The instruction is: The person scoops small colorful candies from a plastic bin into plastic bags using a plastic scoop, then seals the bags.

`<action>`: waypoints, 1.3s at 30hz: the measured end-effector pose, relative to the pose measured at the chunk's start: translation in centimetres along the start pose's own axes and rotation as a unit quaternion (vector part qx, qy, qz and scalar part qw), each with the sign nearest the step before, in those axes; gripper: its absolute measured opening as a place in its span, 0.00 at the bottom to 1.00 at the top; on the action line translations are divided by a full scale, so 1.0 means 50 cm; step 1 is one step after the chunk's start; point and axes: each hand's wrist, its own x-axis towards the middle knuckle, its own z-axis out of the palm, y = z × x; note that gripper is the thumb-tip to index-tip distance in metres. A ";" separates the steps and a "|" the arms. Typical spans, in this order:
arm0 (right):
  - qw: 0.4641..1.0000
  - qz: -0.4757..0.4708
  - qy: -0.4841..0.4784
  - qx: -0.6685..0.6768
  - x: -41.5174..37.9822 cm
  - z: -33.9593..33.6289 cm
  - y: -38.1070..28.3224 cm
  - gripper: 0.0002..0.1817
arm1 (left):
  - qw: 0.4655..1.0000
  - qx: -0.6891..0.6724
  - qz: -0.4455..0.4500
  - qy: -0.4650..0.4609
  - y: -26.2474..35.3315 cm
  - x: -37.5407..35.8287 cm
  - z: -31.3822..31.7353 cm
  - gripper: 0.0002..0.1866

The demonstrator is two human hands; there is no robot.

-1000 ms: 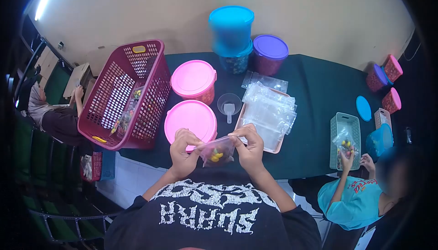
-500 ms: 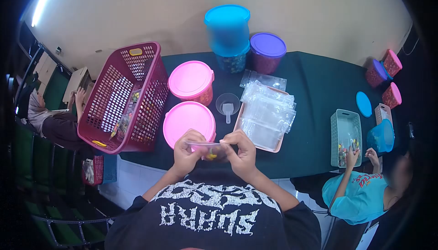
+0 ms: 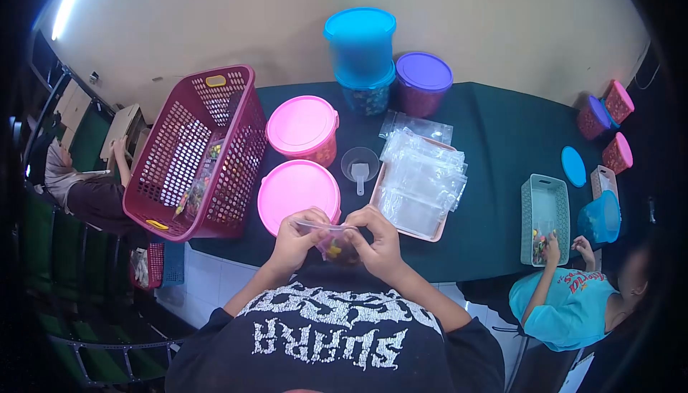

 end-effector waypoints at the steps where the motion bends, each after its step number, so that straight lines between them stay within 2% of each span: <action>1: 1.000 0.001 0.001 0.000 0.001 -0.003 0.001 0.04 | 1.000 0.014 0.003 -0.007 0.001 -0.002 0.001 0.04; 5: 0.999 0.004 -0.016 -0.031 0.010 0.006 -0.014 0.05 | 0.996 0.078 0.008 0.031 -0.007 -0.004 0.007 0.04; 7: 0.999 0.003 -0.025 -0.033 0.012 0.009 -0.017 0.06 | 0.969 0.199 0.144 0.011 -0.021 0.000 0.011 0.03; 11: 0.995 -0.026 0.002 -0.099 0.015 0.007 -0.015 0.06 | 0.964 0.214 0.149 0.046 -0.013 -0.003 0.022 0.03; 13: 0.992 -0.041 0.011 -0.119 0.024 0.004 -0.021 0.06 | 0.944 0.251 0.207 0.053 -0.003 0.001 0.020 0.03; 18: 0.988 -0.062 0.041 -0.138 0.030 -0.011 -0.020 0.06 | 0.959 0.189 0.191 0.091 0.009 0.006 0.019 0.04; 22: 0.980 -0.087 0.021 -0.176 0.030 -0.014 -0.024 0.07 | 0.961 0.151 0.204 0.113 0.016 0.001 0.021 0.04; 26: 0.983 -0.068 0.018 -0.171 0.027 -0.013 -0.022 0.06 | 0.966 0.128 0.199 0.110 0.015 0.000 0.014 0.04; 28: 0.982 -0.072 0.024 -0.171 0.024 -0.010 -0.019 0.06 | 0.977 0.102 0.144 0.115 0.018 -0.004 0.012 0.07; 29: 0.984 -0.065 0.028 -0.161 0.022 -0.010 -0.018 0.06 | 0.977 0.102 0.146 0.113 0.016 -0.004 0.010 0.07; 31: 0.986 -0.058 0.032 -0.151 0.019 -0.011 -0.015 0.06 | 0.978 0.063 0.137 0.146 0.008 -0.001 0.001 0.08; 35: 0.994 -0.027 0.033 -0.100 0.016 0.000 -0.012 0.06 | 0.982 0.050 0.121 0.136 0.004 0.005 -0.010 0.04; 36: 0.995 -0.022 0.031 -0.093 0.014 0.001 -0.012 0.06 | 0.965 0.115 0.167 0.166 0.002 0.011 -0.005 0.03; 37: 0.995 -0.024 0.030 -0.093 0.011 0.004 -0.009 0.06 | 0.941 0.178 0.213 0.195 0.001 0.016 0.001 0.06; 38: 0.993 -0.035 0.077 -0.079 0.007 0.009 -0.004 0.06 | 0.940 0.178 0.216 0.197 -0.001 0.018 0.011 0.06; 39: 0.989 -0.046 0.123 -0.066 0.006 0.013 0.001 0.06 | 0.905 0.218 0.284 0.229 -0.004 0.018 0.025 0.09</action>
